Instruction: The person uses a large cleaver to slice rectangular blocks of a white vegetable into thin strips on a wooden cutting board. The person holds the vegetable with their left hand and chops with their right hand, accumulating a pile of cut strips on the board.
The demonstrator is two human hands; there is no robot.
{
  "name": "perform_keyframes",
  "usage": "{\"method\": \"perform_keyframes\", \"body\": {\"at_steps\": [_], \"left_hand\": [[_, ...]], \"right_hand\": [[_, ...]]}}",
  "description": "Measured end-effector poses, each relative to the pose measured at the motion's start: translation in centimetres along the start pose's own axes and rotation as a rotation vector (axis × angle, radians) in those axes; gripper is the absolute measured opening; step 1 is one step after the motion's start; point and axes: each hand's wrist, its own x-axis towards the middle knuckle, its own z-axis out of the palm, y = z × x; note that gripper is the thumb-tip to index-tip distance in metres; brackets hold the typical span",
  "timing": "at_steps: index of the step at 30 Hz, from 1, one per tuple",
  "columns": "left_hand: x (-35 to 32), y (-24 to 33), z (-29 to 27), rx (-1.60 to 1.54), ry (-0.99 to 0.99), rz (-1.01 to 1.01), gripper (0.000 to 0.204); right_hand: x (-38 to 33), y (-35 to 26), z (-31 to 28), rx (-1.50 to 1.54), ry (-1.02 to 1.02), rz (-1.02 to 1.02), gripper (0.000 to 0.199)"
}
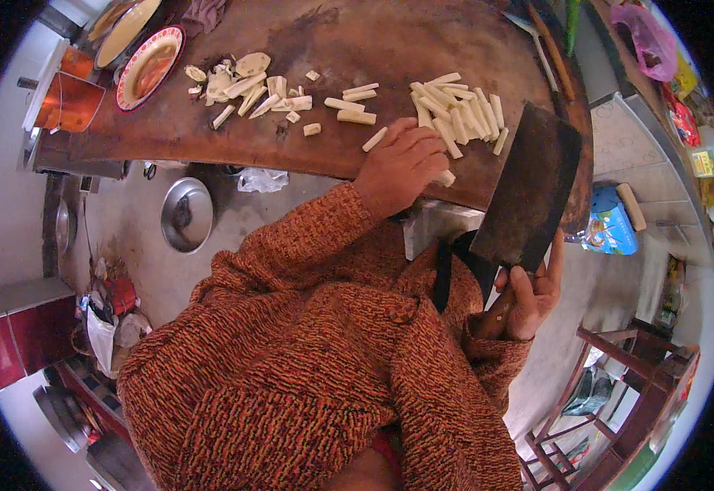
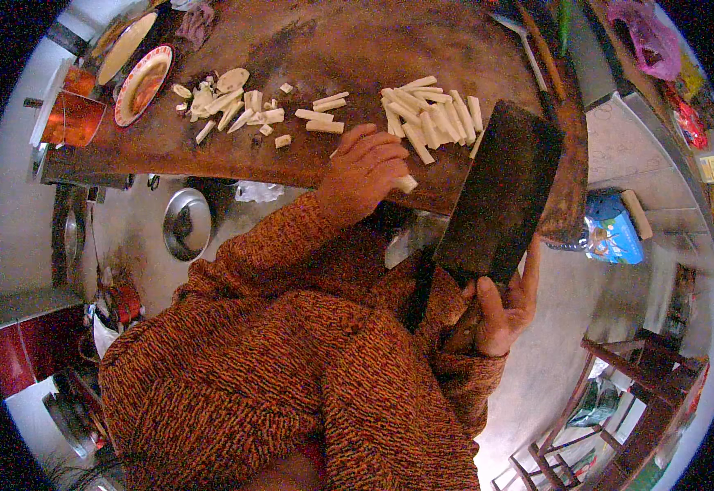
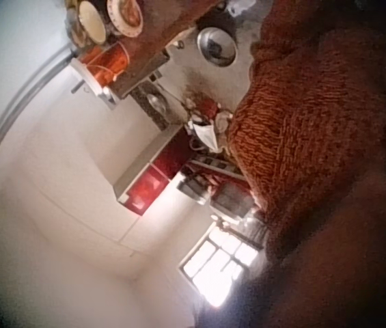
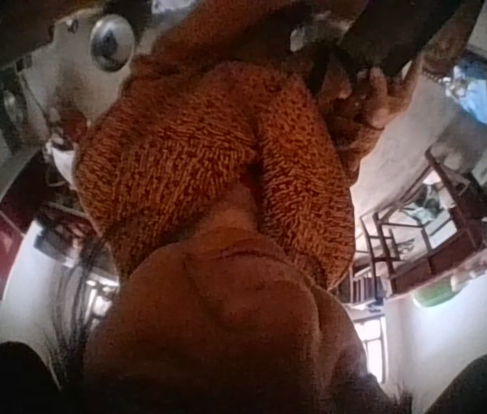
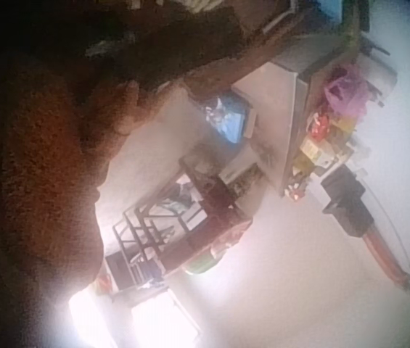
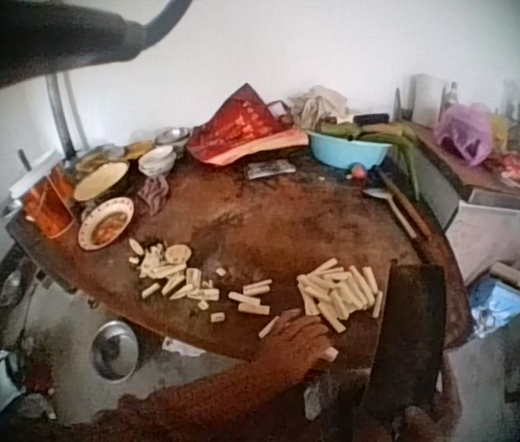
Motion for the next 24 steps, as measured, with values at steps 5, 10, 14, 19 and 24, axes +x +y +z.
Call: {"method": "perform_keyframes", "body": {"at_steps": [5, 10, 14, 19, 24], "left_hand": [[-2.5, -1.5, -1.8, 0.099, 0.081, -0.058, 0.018], [-4.5, -2.0, -1.8, 0.139, 0.056, -0.148, 0.023], [-5.2, -1.9, -2.0, 0.077, 0.050, -0.225, 0.030], [-5.5, -1.9, -2.3, 0.025, 0.053, -0.292, 0.034], [-6.3, -2.1, -2.1, -0.024, 0.063, -0.315, 0.030]], "right_hand": [[0.0, -0.2, 0.2, -0.022, -0.088, 0.054, 0.080], [0.1, 0.5, 1.3, -0.086, -0.208, 0.101, 0.079], [0.3, 0.6, 2.6, -0.230, -0.298, 0.079, 0.079], [0.9, 1.0, 1.9, -0.418, -0.466, 0.051, 0.076], [0.7, 0.4, 1.1, -0.545, -0.547, 0.084, 0.074]]}}
